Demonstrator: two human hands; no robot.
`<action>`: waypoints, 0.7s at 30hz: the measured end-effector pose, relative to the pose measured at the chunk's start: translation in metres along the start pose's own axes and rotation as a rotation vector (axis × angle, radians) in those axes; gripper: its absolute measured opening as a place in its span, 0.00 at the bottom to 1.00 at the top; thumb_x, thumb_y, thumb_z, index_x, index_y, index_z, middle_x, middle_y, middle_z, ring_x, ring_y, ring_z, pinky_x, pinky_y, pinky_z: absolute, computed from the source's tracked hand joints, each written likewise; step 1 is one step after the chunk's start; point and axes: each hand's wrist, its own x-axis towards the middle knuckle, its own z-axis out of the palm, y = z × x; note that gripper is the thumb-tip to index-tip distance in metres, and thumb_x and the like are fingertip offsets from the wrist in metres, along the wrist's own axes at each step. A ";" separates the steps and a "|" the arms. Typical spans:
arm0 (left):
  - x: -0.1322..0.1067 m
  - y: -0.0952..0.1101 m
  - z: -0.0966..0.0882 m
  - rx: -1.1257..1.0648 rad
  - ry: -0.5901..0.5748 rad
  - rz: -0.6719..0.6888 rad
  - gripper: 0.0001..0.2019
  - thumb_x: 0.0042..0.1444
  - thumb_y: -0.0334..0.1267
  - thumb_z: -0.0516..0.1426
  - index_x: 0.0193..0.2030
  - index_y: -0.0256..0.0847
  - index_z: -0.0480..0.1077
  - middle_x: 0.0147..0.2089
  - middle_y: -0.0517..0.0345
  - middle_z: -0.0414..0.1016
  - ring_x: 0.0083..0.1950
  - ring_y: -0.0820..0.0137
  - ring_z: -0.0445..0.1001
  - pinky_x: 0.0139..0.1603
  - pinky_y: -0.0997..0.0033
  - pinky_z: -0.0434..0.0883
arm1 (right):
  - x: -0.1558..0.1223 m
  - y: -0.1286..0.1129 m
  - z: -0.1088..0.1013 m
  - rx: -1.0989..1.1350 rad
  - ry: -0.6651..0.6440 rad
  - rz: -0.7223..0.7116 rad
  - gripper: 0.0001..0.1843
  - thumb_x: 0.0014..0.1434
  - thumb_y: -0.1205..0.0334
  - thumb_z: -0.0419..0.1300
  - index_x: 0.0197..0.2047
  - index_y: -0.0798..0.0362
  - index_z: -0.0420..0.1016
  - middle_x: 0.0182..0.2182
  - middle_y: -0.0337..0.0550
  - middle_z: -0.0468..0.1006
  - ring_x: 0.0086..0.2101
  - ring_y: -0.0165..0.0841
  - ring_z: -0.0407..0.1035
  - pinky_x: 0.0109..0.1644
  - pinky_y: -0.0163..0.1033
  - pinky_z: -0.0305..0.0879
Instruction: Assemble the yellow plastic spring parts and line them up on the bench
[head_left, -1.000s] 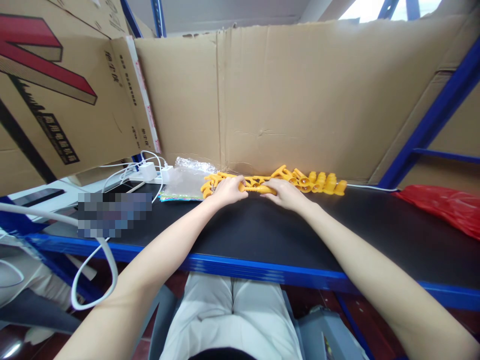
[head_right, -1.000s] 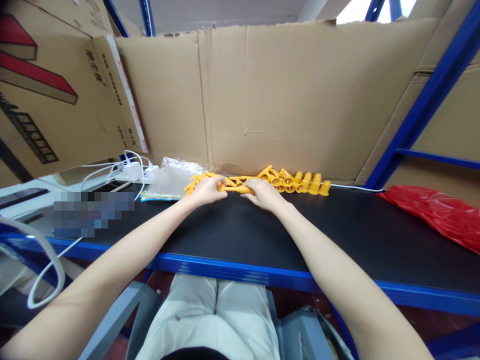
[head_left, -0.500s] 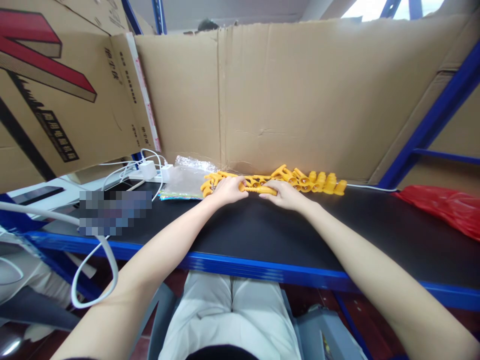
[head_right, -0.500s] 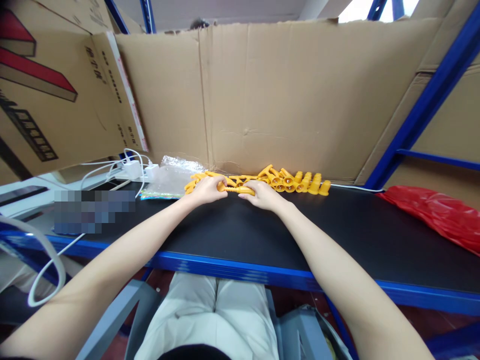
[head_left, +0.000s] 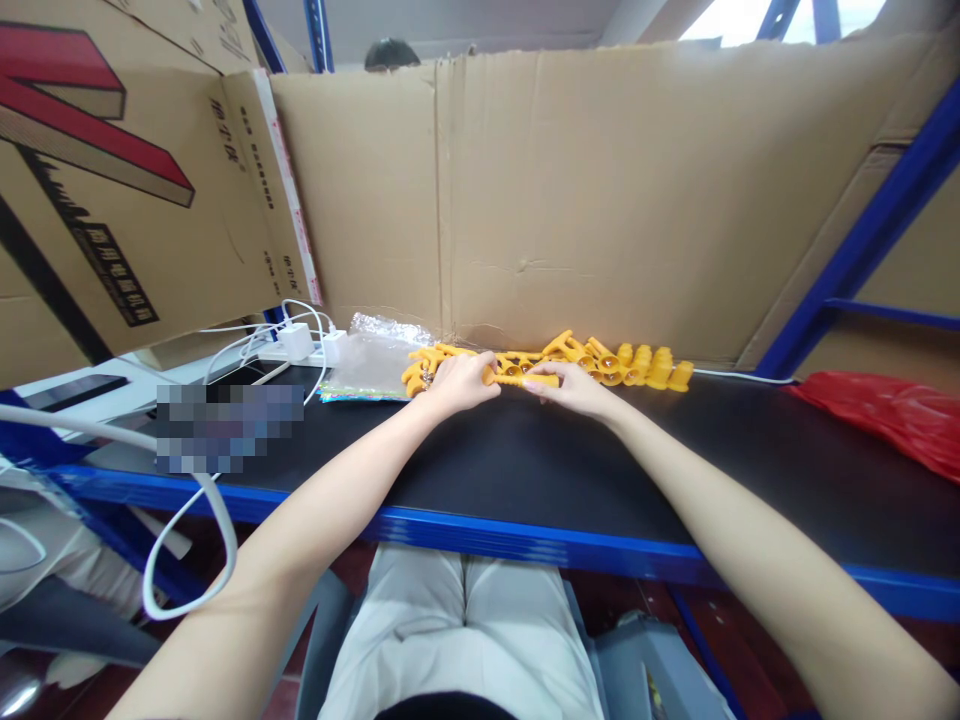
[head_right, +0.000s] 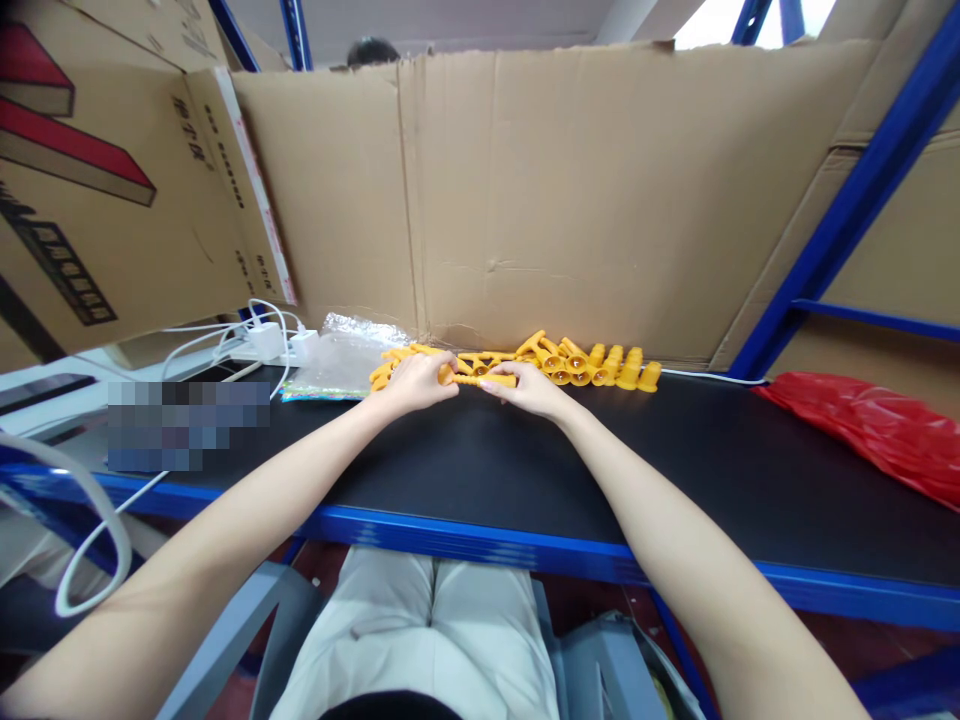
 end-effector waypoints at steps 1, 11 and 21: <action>0.001 -0.001 0.001 -0.012 -0.006 -0.018 0.15 0.46 0.40 0.55 0.43 0.44 0.70 0.34 0.56 0.75 0.37 0.63 0.73 0.37 0.68 0.66 | 0.000 0.002 0.001 -0.013 0.022 -0.031 0.20 0.52 0.47 0.60 0.40 0.55 0.72 0.33 0.45 0.77 0.32 0.34 0.72 0.40 0.43 0.68; 0.005 -0.014 0.004 -0.111 -0.024 -0.054 0.13 0.44 0.40 0.56 0.38 0.41 0.71 0.31 0.57 0.75 0.35 0.65 0.72 0.36 0.70 0.65 | 0.004 0.015 0.000 -0.042 0.092 -0.191 0.19 0.53 0.54 0.61 0.45 0.52 0.66 0.44 0.49 0.73 0.42 0.38 0.71 0.49 0.49 0.67; 0.007 -0.012 0.004 -0.168 -0.036 -0.095 0.12 0.43 0.39 0.57 0.37 0.42 0.71 0.30 0.58 0.74 0.34 0.67 0.71 0.36 0.71 0.65 | 0.004 0.011 -0.005 -0.392 0.153 -0.385 0.15 0.57 0.55 0.57 0.45 0.54 0.71 0.41 0.52 0.74 0.42 0.40 0.69 0.47 0.48 0.65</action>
